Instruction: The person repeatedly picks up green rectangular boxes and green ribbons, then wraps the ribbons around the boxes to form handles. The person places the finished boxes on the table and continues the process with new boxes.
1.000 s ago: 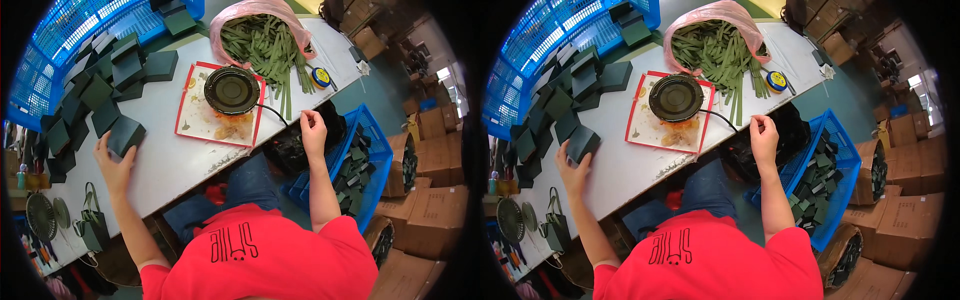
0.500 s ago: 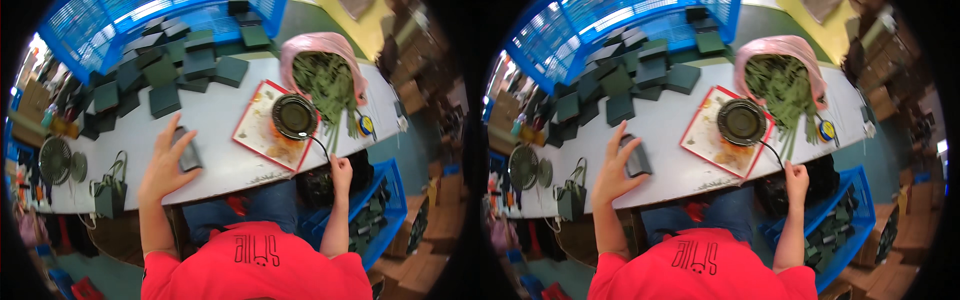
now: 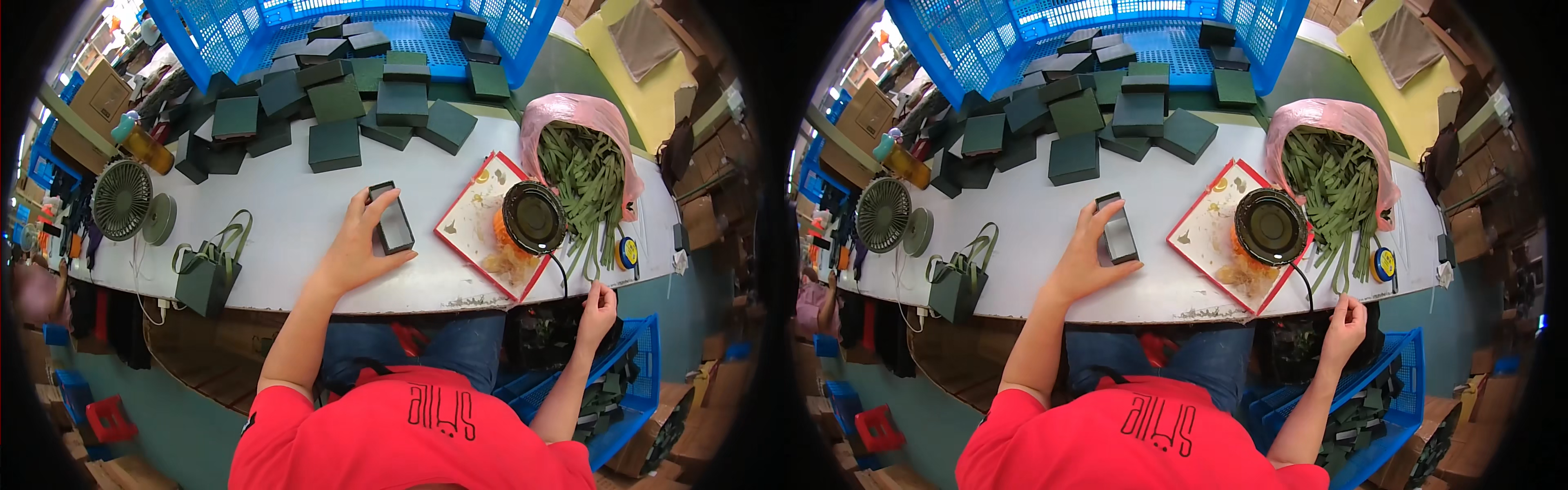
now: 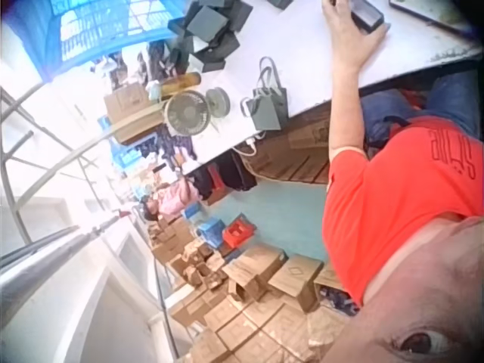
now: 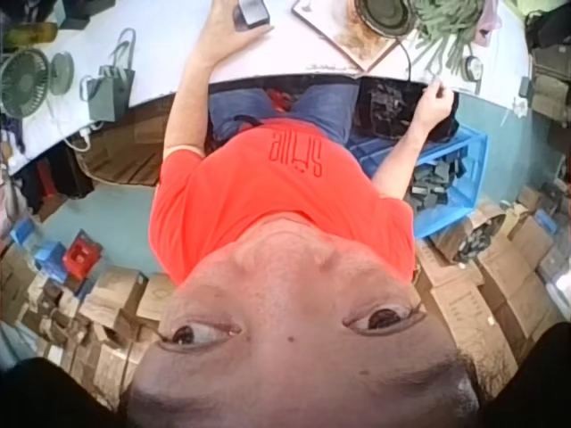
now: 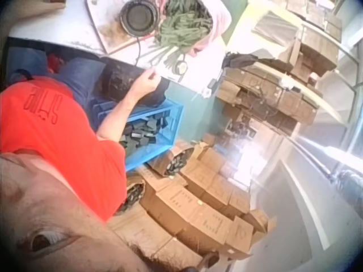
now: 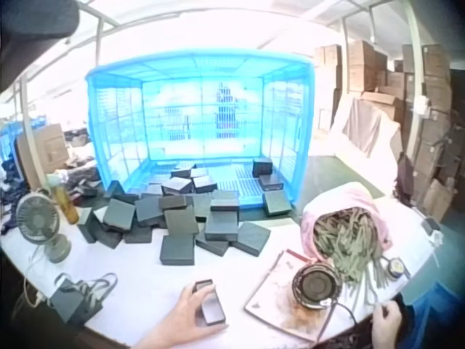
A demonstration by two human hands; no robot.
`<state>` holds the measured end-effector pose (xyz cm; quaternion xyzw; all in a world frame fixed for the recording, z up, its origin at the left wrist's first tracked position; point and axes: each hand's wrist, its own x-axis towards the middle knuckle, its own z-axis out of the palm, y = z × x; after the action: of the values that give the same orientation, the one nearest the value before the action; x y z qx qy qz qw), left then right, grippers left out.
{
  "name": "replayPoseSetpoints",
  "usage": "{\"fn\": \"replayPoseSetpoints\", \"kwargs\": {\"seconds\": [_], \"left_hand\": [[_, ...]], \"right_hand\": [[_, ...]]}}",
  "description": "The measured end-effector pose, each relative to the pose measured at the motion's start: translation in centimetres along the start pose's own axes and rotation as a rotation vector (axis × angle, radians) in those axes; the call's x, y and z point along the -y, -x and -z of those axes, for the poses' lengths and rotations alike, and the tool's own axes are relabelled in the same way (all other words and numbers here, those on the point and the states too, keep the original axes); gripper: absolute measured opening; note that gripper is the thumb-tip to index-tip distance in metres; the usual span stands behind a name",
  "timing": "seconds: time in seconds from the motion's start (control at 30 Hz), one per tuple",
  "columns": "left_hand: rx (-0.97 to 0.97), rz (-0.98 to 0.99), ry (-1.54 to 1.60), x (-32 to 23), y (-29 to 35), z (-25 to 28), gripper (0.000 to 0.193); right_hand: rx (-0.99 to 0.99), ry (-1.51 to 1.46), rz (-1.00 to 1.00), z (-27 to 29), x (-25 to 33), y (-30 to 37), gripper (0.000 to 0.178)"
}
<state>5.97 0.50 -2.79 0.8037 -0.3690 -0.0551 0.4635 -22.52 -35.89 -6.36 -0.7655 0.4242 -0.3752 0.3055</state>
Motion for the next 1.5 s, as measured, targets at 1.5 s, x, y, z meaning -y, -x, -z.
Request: {"fn": "replayPoseSetpoints", "kwargs": {"seconds": [1.5], "left_hand": [[-0.048,-0.204,0.051,-0.2,2.2,-0.4,0.107]], "right_hand": [[1.021,-0.804,-0.29,-1.5,13.7,12.5,0.012]]}}
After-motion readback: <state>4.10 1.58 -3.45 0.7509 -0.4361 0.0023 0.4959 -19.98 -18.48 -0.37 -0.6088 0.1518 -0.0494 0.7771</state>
